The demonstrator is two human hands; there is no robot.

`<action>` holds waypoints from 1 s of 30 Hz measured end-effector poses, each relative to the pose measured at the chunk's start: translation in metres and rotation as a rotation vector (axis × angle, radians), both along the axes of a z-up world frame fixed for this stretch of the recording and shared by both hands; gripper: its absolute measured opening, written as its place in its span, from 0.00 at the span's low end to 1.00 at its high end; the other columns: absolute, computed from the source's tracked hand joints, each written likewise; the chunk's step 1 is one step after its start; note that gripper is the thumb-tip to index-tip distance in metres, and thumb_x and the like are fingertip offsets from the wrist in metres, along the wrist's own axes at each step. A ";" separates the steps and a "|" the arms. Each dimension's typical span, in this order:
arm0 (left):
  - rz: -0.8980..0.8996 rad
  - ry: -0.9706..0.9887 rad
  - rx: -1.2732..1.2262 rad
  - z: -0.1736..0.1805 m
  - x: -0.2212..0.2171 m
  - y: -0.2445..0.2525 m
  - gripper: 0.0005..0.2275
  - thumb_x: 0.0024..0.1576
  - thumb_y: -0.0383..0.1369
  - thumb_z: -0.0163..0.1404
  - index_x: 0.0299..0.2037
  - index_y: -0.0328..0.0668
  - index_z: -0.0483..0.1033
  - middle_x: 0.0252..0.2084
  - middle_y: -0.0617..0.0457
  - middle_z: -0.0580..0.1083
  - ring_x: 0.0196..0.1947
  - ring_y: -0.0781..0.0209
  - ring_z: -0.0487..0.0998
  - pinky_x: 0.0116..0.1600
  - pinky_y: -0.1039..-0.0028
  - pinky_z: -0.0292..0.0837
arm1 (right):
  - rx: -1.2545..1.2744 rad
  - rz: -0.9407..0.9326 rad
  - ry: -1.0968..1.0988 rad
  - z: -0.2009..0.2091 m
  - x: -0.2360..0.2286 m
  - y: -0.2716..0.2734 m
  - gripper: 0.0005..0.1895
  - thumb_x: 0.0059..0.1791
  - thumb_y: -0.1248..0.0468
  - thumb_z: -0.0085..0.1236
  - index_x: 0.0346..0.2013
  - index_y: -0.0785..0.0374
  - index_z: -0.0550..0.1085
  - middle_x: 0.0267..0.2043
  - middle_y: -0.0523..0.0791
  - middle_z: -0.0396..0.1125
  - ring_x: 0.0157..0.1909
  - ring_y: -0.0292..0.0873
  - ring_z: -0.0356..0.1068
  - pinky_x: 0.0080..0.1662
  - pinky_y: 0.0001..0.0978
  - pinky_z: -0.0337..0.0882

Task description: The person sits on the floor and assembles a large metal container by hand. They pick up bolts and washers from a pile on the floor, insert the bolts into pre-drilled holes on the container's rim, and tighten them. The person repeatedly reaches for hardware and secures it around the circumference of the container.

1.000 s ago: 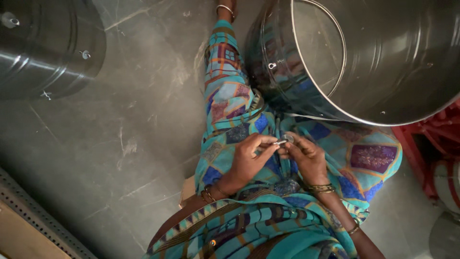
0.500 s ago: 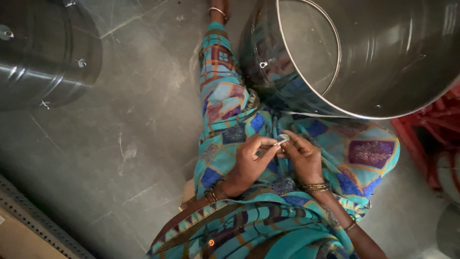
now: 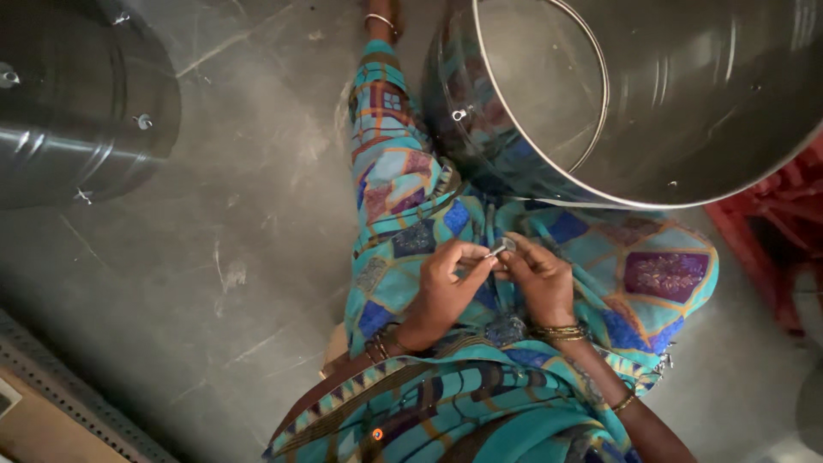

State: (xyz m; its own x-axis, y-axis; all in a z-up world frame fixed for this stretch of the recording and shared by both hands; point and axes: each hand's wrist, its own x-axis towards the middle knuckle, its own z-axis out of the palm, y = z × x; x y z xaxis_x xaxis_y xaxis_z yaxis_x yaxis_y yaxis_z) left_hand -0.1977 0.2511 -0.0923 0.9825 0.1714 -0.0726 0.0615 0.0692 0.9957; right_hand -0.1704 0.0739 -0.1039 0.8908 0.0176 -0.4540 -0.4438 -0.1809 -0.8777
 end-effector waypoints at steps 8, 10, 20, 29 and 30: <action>-0.124 0.185 -0.479 -0.063 0.012 -0.033 0.07 0.60 0.24 0.57 0.45 0.29 0.75 0.41 0.46 0.80 0.40 0.63 0.82 0.45 0.74 0.81 | -0.284 0.160 -0.263 0.018 -0.003 -0.008 0.16 0.52 0.71 0.57 0.55 0.69 0.77 0.49 0.50 0.77 0.44 0.39 0.76 0.46 0.31 0.77; -0.112 0.278 -0.588 -0.075 0.019 -0.041 0.08 0.60 0.24 0.56 0.46 0.31 0.74 0.41 0.47 0.80 0.41 0.62 0.82 0.46 0.73 0.81 | -0.352 0.176 -0.221 0.024 0.003 -0.014 0.18 0.52 0.71 0.57 0.57 0.68 0.76 0.49 0.51 0.77 0.45 0.40 0.78 0.45 0.32 0.78; -0.080 0.497 -0.908 -0.081 0.057 -0.087 0.09 0.59 0.28 0.57 0.47 0.36 0.73 0.44 0.50 0.79 0.45 0.60 0.81 0.55 0.68 0.78 | 0.183 -0.188 0.019 0.011 0.009 -0.073 0.15 0.53 0.74 0.50 0.56 0.72 0.70 0.55 0.53 0.72 0.50 0.45 0.76 0.50 0.35 0.78; 0.065 0.535 -0.968 -0.108 0.066 -0.116 0.09 0.58 0.28 0.59 0.44 0.39 0.74 0.43 0.52 0.78 0.45 0.60 0.81 0.53 0.68 0.79 | 0.386 -0.276 0.067 0.021 -0.006 -0.103 0.15 0.52 0.77 0.50 0.53 0.71 0.72 0.59 0.53 0.70 0.56 0.45 0.73 0.57 0.36 0.73; 0.071 0.540 -0.966 -0.109 0.066 -0.115 0.09 0.57 0.28 0.59 0.44 0.39 0.74 0.43 0.53 0.78 0.45 0.60 0.81 0.54 0.68 0.79 | 0.415 -0.282 0.075 0.021 -0.007 -0.107 0.15 0.52 0.77 0.49 0.53 0.71 0.72 0.59 0.53 0.70 0.57 0.45 0.72 0.57 0.36 0.73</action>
